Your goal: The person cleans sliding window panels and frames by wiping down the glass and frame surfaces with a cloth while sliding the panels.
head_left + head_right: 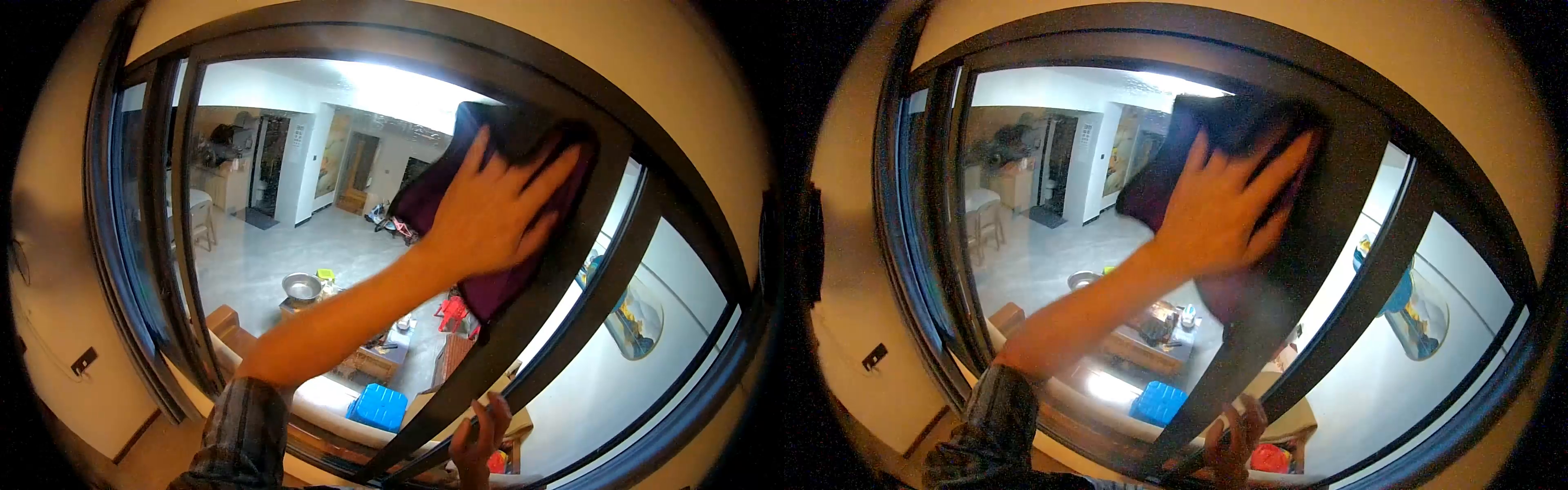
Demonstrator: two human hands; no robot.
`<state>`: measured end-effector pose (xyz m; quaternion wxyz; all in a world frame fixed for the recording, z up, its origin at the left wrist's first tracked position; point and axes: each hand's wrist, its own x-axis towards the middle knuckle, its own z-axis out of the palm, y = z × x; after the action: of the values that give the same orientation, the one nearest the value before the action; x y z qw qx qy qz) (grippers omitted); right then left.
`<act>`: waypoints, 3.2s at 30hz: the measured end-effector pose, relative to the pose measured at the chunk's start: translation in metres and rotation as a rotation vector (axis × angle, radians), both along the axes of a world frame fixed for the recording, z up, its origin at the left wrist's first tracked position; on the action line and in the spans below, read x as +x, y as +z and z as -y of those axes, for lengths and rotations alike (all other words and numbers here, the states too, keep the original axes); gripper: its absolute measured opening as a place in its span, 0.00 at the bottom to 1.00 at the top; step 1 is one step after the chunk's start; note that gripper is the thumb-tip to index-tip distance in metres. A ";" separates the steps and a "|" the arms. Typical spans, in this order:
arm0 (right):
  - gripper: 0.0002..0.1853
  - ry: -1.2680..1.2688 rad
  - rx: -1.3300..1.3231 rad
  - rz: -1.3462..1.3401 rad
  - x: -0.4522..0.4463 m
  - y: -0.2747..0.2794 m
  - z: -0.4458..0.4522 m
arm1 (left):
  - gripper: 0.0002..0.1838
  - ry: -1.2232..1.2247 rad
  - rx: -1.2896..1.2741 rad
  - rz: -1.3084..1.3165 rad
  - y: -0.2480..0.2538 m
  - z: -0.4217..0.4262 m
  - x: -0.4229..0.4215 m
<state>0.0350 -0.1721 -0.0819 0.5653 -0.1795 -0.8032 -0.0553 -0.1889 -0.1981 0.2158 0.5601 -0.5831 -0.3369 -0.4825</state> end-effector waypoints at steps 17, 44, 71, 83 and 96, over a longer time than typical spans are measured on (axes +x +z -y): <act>0.21 -0.248 0.259 -0.143 -0.028 0.025 -0.071 | 0.41 0.267 0.049 0.008 0.050 0.012 -0.132; 0.25 -0.280 0.276 -0.089 -0.032 0.034 -0.085 | 0.50 0.456 0.180 0.692 0.018 0.156 -0.496; 0.31 -0.562 0.429 -0.085 -0.038 0.020 -0.105 | 0.49 0.073 0.203 0.835 -0.233 0.161 -0.415; 0.26 0.031 0.379 -0.040 -0.083 0.057 -0.039 | 0.52 -0.004 0.169 1.165 -0.415 0.145 -0.362; 0.18 0.336 -0.094 0.155 -0.095 0.000 -0.002 | 0.23 0.475 -0.080 1.553 -0.595 0.122 -0.315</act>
<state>-0.0597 -0.1701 -0.0821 0.4941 -0.0643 -0.8647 0.0640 -0.5038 -0.3200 -0.3797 0.2328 -0.0143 -0.7612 -0.6052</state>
